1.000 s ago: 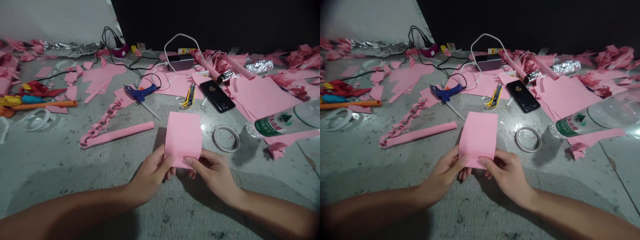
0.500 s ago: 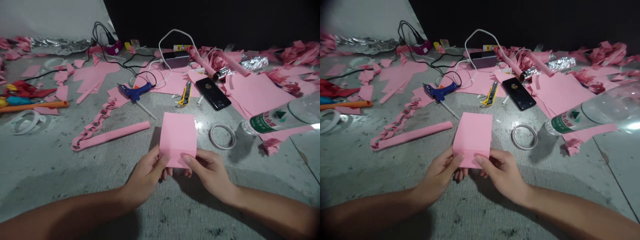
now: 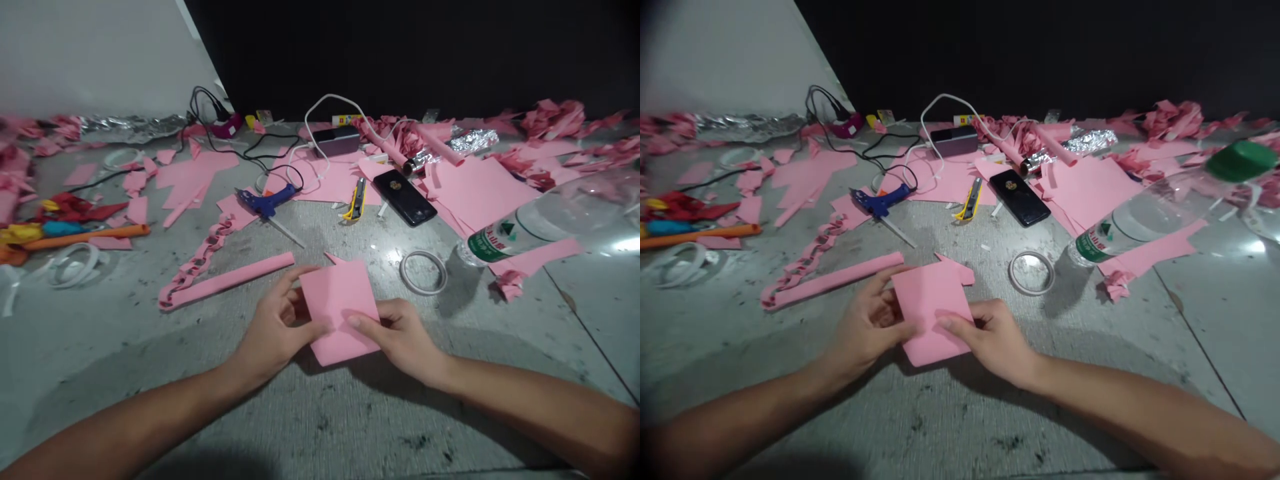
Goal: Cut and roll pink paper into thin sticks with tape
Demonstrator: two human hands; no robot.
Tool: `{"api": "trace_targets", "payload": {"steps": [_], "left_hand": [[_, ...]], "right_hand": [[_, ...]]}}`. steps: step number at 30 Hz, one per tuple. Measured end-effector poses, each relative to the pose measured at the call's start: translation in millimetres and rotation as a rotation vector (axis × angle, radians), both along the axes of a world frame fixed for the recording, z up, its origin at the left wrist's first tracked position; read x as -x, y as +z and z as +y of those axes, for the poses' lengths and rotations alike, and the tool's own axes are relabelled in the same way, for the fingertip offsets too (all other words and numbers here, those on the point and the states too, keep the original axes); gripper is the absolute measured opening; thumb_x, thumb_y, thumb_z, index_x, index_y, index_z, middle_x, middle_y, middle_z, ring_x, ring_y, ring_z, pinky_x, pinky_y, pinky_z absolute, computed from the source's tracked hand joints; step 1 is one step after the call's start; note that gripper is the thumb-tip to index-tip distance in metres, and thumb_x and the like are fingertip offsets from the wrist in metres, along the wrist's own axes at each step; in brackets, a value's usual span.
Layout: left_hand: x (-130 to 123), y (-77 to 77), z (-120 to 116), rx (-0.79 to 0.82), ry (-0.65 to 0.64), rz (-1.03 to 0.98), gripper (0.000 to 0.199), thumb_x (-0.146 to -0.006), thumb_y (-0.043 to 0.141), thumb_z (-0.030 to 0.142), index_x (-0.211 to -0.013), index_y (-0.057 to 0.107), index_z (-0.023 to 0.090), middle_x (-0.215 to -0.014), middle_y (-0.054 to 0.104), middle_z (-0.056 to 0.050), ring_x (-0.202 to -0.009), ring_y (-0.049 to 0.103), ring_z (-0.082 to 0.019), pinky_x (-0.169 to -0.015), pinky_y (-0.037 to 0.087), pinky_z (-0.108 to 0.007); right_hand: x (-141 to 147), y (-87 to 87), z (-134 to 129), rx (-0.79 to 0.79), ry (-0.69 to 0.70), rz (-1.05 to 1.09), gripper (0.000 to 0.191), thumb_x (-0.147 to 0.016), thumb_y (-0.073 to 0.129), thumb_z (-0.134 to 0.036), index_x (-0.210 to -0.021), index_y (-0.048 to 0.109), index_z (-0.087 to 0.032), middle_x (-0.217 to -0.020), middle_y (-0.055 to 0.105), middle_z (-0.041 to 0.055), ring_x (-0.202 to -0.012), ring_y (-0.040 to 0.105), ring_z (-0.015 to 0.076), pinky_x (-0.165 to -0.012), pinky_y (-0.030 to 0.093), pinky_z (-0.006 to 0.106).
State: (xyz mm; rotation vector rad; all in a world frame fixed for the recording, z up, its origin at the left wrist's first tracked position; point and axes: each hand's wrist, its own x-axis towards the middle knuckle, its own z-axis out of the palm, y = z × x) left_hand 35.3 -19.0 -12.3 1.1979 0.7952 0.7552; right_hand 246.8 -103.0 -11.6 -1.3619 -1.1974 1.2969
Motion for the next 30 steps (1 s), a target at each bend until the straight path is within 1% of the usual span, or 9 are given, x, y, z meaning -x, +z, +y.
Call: {"api": "trace_targets", "payload": {"steps": [4,6,8,10,13,18,23,27,30], "left_hand": [[-3,8.7,-1,-0.026,0.121,0.124,0.055,-0.073,0.099,0.034,-0.118,0.073,0.017,-0.111,0.082,-0.01,-0.097,0.078,-0.024,-0.086,0.064,-0.035],[-9,10.5,-7,-0.059,0.26,0.084,0.052,-0.075,0.097,0.036,-0.115,0.072,0.016,-0.113,0.082,-0.01,-0.1,0.077,-0.024,-0.09,0.064,-0.036],[-13,9.4,-15,-0.091,0.37,0.019,0.052,-0.076,0.097,0.036,-0.115,0.069,0.016,-0.112,0.081,-0.008,-0.1,0.076,-0.021,-0.09,0.063,-0.032],[-14,6.7,-23,-0.075,0.406,-0.015,0.047,-0.081,0.095,0.037,-0.112,0.065,0.018,-0.103,0.079,-0.004,-0.089,0.074,-0.016,-0.082,0.061,-0.026],[-7,5.6,-28,0.027,0.321,-0.036,0.042,-0.088,0.088,0.044,-0.108,0.061,0.019,-0.088,0.075,0.0,-0.074,0.07,-0.013,-0.071,0.058,-0.023],[0,10.3,-17,0.132,-0.059,0.043,0.065,-0.079,0.095,0.044,-0.128,0.062,0.017,-0.091,0.077,-0.004,-0.07,0.072,-0.018,-0.06,0.063,-0.027],[-5,-4.6,-22,0.102,-0.09,0.125,0.045,-0.093,0.08,0.053,-0.114,0.064,0.016,-0.085,0.072,-0.002,-0.053,0.068,-0.013,-0.047,0.057,-0.023],[-4,-12.6,-27,0.104,-0.14,0.062,0.037,-0.104,0.069,0.051,-0.117,0.063,0.017,-0.09,0.073,-0.002,-0.068,0.074,-0.013,-0.064,0.065,-0.024],[-1,-12.5,-27,0.131,-0.179,0.092,0.033,-0.108,0.064,0.05,-0.113,0.064,0.017,-0.09,0.073,-0.001,-0.072,0.075,-0.012,-0.069,0.064,-0.023]], "right_hand": [[0,-2.6,0,-0.059,-0.141,0.181,0.057,-0.101,0.066,-0.069,-0.074,0.07,-0.019,-0.07,0.059,0.0009,-0.065,0.05,0.0145,-0.059,0.045,0.027],[2,-2.5,-1,-0.112,-0.157,0.365,0.051,-0.095,0.072,-0.071,-0.107,0.079,-0.023,-0.1,0.074,0.0072,-0.083,0.066,0.0197,-0.07,0.057,0.031],[7,-1.0,-2,-0.093,-0.12,0.476,0.061,-0.085,0.087,-0.064,-0.133,0.073,-0.027,-0.12,0.075,0.0092,-0.097,0.071,0.0228,-0.076,0.062,0.033],[10,1.5,-3,-0.033,-0.129,0.471,0.055,-0.082,0.093,-0.053,-0.126,0.076,-0.024,-0.11,0.076,0.0079,-0.091,0.07,0.0208,-0.075,0.061,0.031],[10,6.5,-5,0.007,-0.219,0.354,0.037,-0.086,0.089,-0.051,-0.097,0.079,-0.017,-0.088,0.074,0.0051,-0.076,0.064,0.0164,-0.069,0.055,0.029],[1,7.9,-11,-0.004,-0.206,0.148,0.036,-0.085,0.087,-0.052,-0.089,0.078,-0.017,-0.079,0.069,0.0029,-0.069,0.059,0.0153,-0.061,0.046,0.027],[3,-2.9,-17,-0.005,-0.209,0.054,0.035,-0.089,0.086,-0.051,-0.091,0.076,-0.017,-0.077,0.068,0.0017,-0.067,0.059,0.0147,-0.06,0.047,0.027],[3,-3.5,-19,0.013,-0.083,0.04,0.033,-0.094,0.082,-0.049,-0.106,0.078,-0.019,-0.09,0.076,0.0051,-0.076,0.066,0.0172,-0.067,0.054,0.028],[3,-2.8,-20,0.002,-0.089,-0.043,0.03,-0.098,0.078,-0.047,-0.09,0.078,-0.018,-0.078,0.071,0.0031,-0.066,0.062,0.0149,-0.06,0.049,0.026]]}}
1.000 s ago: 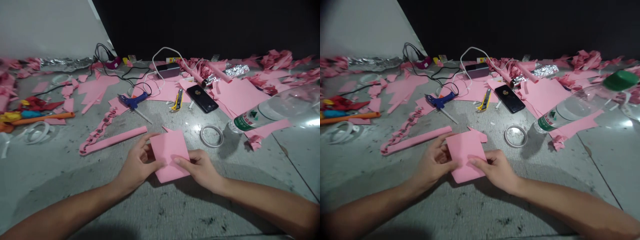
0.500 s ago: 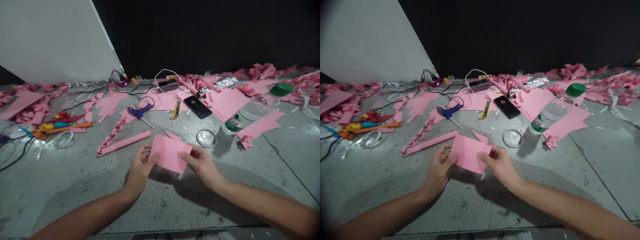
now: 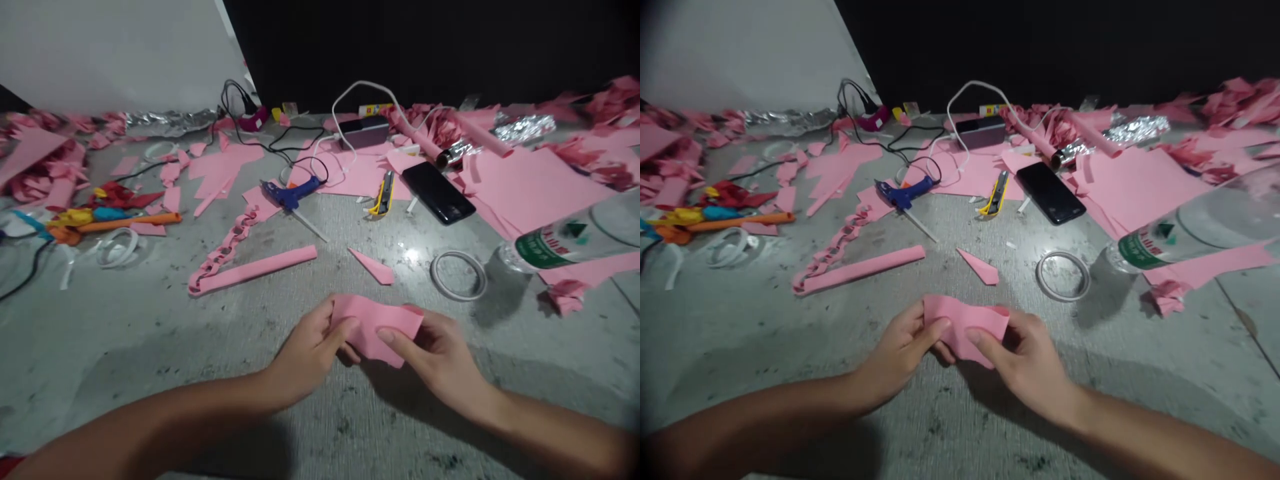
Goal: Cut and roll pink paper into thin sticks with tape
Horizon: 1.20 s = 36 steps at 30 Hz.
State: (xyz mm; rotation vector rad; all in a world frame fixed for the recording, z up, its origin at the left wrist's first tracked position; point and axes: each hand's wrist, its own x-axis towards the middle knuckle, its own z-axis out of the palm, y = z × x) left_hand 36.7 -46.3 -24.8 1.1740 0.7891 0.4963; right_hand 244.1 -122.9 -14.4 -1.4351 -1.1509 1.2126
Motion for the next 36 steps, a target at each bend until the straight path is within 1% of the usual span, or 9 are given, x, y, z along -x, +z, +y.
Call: {"api": "trace_targets", "payload": {"steps": [2,8,14,18,22,24,28,33,36], "left_hand": [[2.3,0.0,-0.4,0.021,-0.023,0.029,0.035,-0.11,0.06,0.052,-0.114,0.065,0.017,-0.091,0.074,-0.002,-0.072,0.076,-0.013,-0.07,0.064,-0.023],[6.2,0.9,-2.7,0.031,-0.064,0.089,0.039,-0.112,0.054,0.054,-0.123,0.068,0.02,-0.103,0.078,-0.005,-0.082,0.078,-0.016,-0.079,0.065,-0.028],[2.4,1.1,-3.3,0.01,-0.038,0.126,0.044,-0.109,0.057,0.062,-0.113,0.068,0.019,-0.08,0.069,0.001,-0.059,0.068,-0.012,-0.056,0.056,-0.022],[2.1,-0.3,-3.8,-0.015,-0.033,0.129,0.045,-0.109,0.055,0.062,-0.116,0.068,0.02,-0.082,0.07,0.0,-0.062,0.069,-0.012,-0.058,0.058,-0.022],[2.0,-0.6,-4.7,-0.013,-0.053,0.101,0.045,-0.112,0.05,0.062,-0.121,0.067,0.021,-0.085,0.076,-0.002,-0.066,0.072,-0.013,-0.059,0.059,-0.022],[1.9,-0.4,-5.1,0.005,-0.068,0.087,0.046,-0.112,0.047,0.062,-0.121,0.065,0.02,-0.08,0.077,-0.002,-0.065,0.072,-0.014,-0.058,0.058,-0.022],[2.0,0.8,-5.1,-0.006,-0.069,0.111,0.048,-0.112,0.046,0.064,-0.117,0.064,0.019,-0.066,0.072,0.001,-0.054,0.063,-0.011,-0.054,0.052,-0.02],[2.4,2.3,-5.0,-0.008,-0.069,0.117,0.048,-0.112,0.046,0.064,-0.116,0.062,0.019,-0.068,0.072,-0.001,-0.056,0.064,-0.013,-0.055,0.052,-0.023],[2.5,0.1,-6.6,-0.005,-0.044,0.123,0.047,-0.112,0.047,0.063,-0.117,0.062,0.019,-0.068,0.071,0.0,-0.056,0.064,-0.013,-0.056,0.052,-0.024]], "right_hand": [[0.7,-0.1,-0.7,-0.028,-0.024,-0.071,0.032,-0.098,0.078,-0.044,-0.08,0.075,-0.018,-0.071,0.067,0.0013,-0.061,0.057,0.0134,-0.055,0.045,0.025],[1.7,4.4,-0.6,-0.097,-0.083,-0.187,0.03,-0.096,0.081,-0.037,-0.073,0.072,-0.02,-0.061,0.062,-0.0027,-0.052,0.051,0.0106,-0.048,0.039,0.023],[0.9,8.0,-0.2,-0.103,-0.085,-0.214,0.026,-0.095,0.082,-0.037,-0.076,0.074,-0.021,-0.062,0.064,-0.0029,-0.053,0.053,0.011,-0.048,0.041,0.023],[1.4,5.5,-1.4,-0.108,-0.1,-0.224,0.028,-0.094,0.084,-0.04,-0.076,0.074,-0.021,-0.064,0.065,-0.0027,-0.053,0.054,0.0111,-0.049,0.042,0.023],[2.3,4.3,-0.6,-0.096,-0.107,-0.21,0.028,-0.093,0.085,-0.04,-0.077,0.074,-0.021,-0.064,0.066,-0.0027,-0.054,0.055,0.0112,-0.049,0.043,0.023],[2.5,5.5,0.6,-0.092,-0.111,-0.198,0.029,-0.093,0.085,-0.04,-0.076,0.073,-0.021,-0.063,0.065,-0.0031,-0.054,0.054,0.011,-0.049,0.042,0.022],[2.4,7.9,1.4,-0.089,-0.106,-0.178,0.027,-0.093,0.085,-0.041,-0.078,0.076,-0.021,-0.065,0.066,-0.0025,-0.055,0.055,0.0115,-0.049,0.043,0.023],[1.8,3.8,-1.9,-0.067,-0.111,-0.171,0.03,-0.092,0.086,-0.046,-0.078,0.078,-0.021,-0.065,0.066,-0.0007,-0.055,0.053,0.0125,-0.049,0.042,0.025],[0.4,2.0,-2.3,-0.045,-0.088,-0.115,0.027,-0.091,0.087,-0.047,-0.087,0.081,-0.021,-0.074,0.072,0.0019,-0.062,0.06,0.0154,-0.054,0.048,0.027]]}}
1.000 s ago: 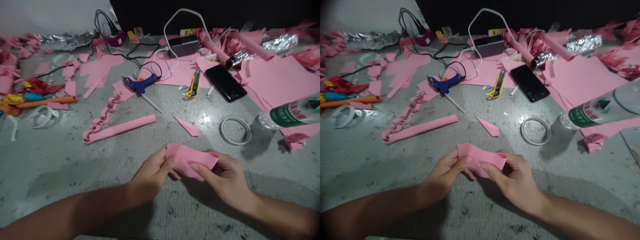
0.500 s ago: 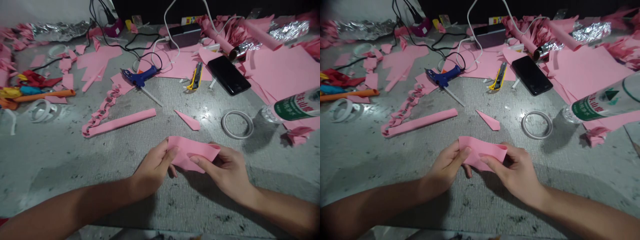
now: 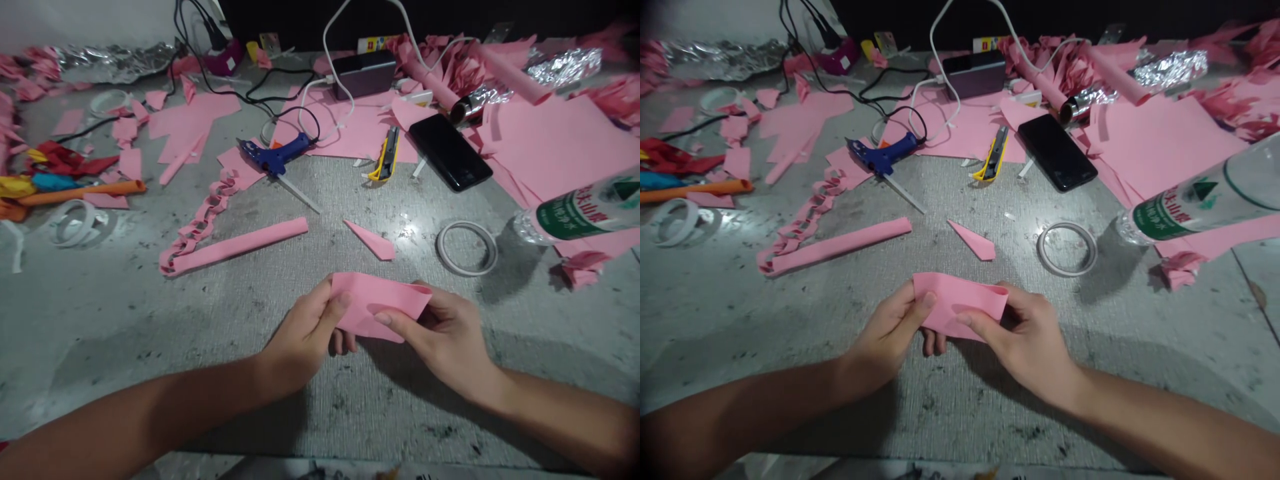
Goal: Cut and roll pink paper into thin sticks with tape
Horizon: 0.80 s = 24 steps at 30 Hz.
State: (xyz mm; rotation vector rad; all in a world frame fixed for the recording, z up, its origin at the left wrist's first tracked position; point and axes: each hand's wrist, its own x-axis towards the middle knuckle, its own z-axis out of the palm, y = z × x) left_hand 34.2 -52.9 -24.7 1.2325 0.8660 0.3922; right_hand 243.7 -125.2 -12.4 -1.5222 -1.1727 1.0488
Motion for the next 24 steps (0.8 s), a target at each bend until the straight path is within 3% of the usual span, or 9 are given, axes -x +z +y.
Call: {"api": "trace_targets", "payload": {"steps": [3,9,15,20,24], "left_hand": [[0.8,-4.3,-2.8,-0.026,0.065,0.012,0.047,-0.112,0.046,0.065,-0.114,0.062,0.02,-0.065,0.068,0.002,-0.054,0.06,-0.012,-0.053,0.049,-0.024],[6.2,-7.6,-7.8,-0.248,0.178,0.145,0.041,-0.114,0.046,0.058,-0.106,0.062,0.022,-0.062,0.06,0.006,-0.055,0.055,-0.011,-0.055,0.044,-0.025],[9.2,-3.4,-8.9,-0.43,0.118,0.218,0.04,-0.116,0.043,0.051,-0.095,0.06,0.021,-0.062,0.057,0.006,-0.054,0.053,-0.01,-0.057,0.042,-0.025],[7.1,-0.4,-9.4,-0.383,0.1,0.222,0.039,-0.115,0.041,0.053,-0.105,0.062,0.021,-0.059,0.056,0.007,-0.051,0.053,-0.011,-0.054,0.041,-0.025],[3.8,-1.8,-8.2,-0.364,0.126,0.208,0.04,-0.114,0.04,0.055,-0.102,0.058,0.021,-0.055,0.054,0.008,-0.05,0.055,-0.013,-0.055,0.044,-0.025]], "right_hand": [[-2.5,2.0,1.1,-0.011,0.075,0.085,0.027,-0.097,0.08,-0.047,-0.1,0.082,-0.021,-0.087,0.077,0.0045,-0.072,0.066,0.0175,-0.063,0.054,0.028],[-6.0,4.6,1.3,-0.024,0.067,0.066,0.05,-0.108,0.064,-0.047,-0.067,0.069,-0.018,-0.061,0.06,0.0,-0.057,0.053,0.0124,-0.055,0.039,0.027],[-6.9,6.4,2.7,-0.037,0.037,0.159,0.045,-0.104,0.067,-0.052,-0.074,0.072,-0.019,-0.063,0.065,0.0009,-0.058,0.058,0.0137,-0.055,0.046,0.026],[-5.4,8.4,4.3,0.005,-0.066,0.125,0.055,-0.101,0.068,-0.059,-0.063,0.064,-0.019,-0.055,0.054,-0.0016,-0.052,0.051,0.0125,-0.051,0.043,0.025],[-1.5,7.0,4.9,-0.004,-0.064,0.156,0.05,-0.099,0.066,-0.065,-0.081,0.073,-0.019,-0.064,0.058,-0.0012,-0.052,0.047,0.0118,-0.049,0.041,0.025]]}}
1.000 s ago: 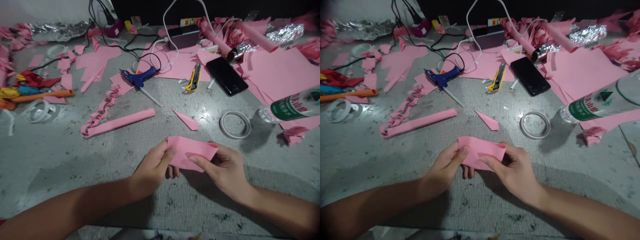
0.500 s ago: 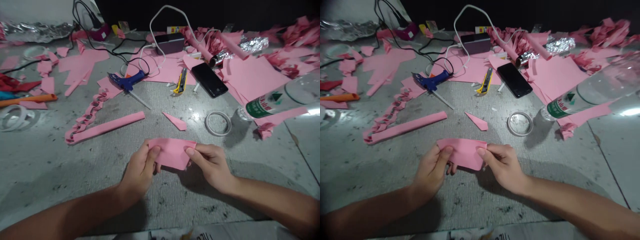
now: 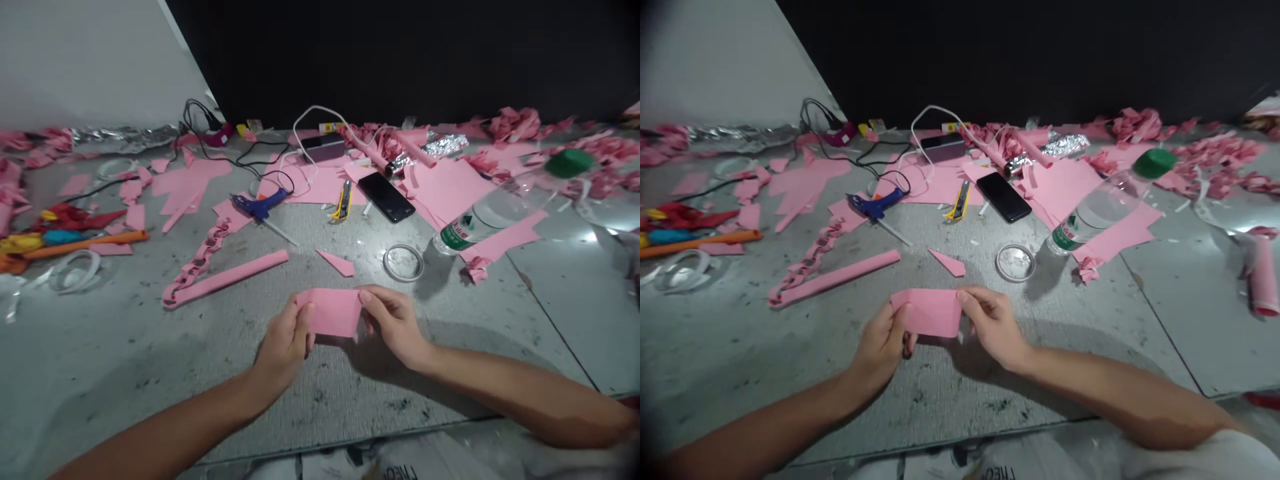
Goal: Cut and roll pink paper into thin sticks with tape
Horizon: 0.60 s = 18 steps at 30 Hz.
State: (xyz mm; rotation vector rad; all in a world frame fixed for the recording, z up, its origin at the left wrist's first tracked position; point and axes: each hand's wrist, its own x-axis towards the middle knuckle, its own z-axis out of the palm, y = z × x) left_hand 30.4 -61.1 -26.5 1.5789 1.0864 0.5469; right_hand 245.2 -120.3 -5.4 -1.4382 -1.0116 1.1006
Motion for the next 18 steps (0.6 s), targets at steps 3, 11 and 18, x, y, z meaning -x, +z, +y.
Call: {"api": "trace_targets", "payload": {"steps": [3,11,18], "left_hand": [[-4,-2.0,1,-0.06,0.011,-0.023,0.038,-0.114,0.041,0.054,-0.104,0.058,0.021,-0.056,0.056,0.008,-0.05,0.056,-0.013,-0.057,0.045,-0.025],[-2,4.6,17,-0.111,-0.037,-0.023,0.042,-0.113,0.042,0.055,-0.102,0.062,0.02,-0.067,0.063,0.003,-0.061,0.061,-0.017,-0.063,0.047,-0.029],[0,51.6,39,-0.593,-0.312,0.063,0.028,-0.103,0.064,0.038,-0.124,0.071,0.022,-0.121,0.072,-0.008,-0.102,0.065,-0.023,-0.092,0.051,-0.037]], "right_hand": [[4,-1.7,1,-0.004,0.011,0.019,0.052,-0.093,0.069,-0.071,-0.089,0.073,-0.019,-0.069,0.061,-0.0004,-0.053,0.047,0.0124,-0.048,0.04,0.025],[3,-0.6,-4,-0.09,-0.008,-0.139,0.06,-0.099,0.06,-0.071,-0.066,0.049,-0.022,-0.065,0.038,-0.003,-0.062,0.036,0.0139,-0.058,0.031,0.029],[-10,22.1,-8,-0.031,0.327,-0.294,0.053,-0.101,0.062,-0.052,-0.061,0.045,-0.021,-0.061,0.033,-0.005,-0.061,0.031,0.0121,-0.057,0.023,0.029]]}}
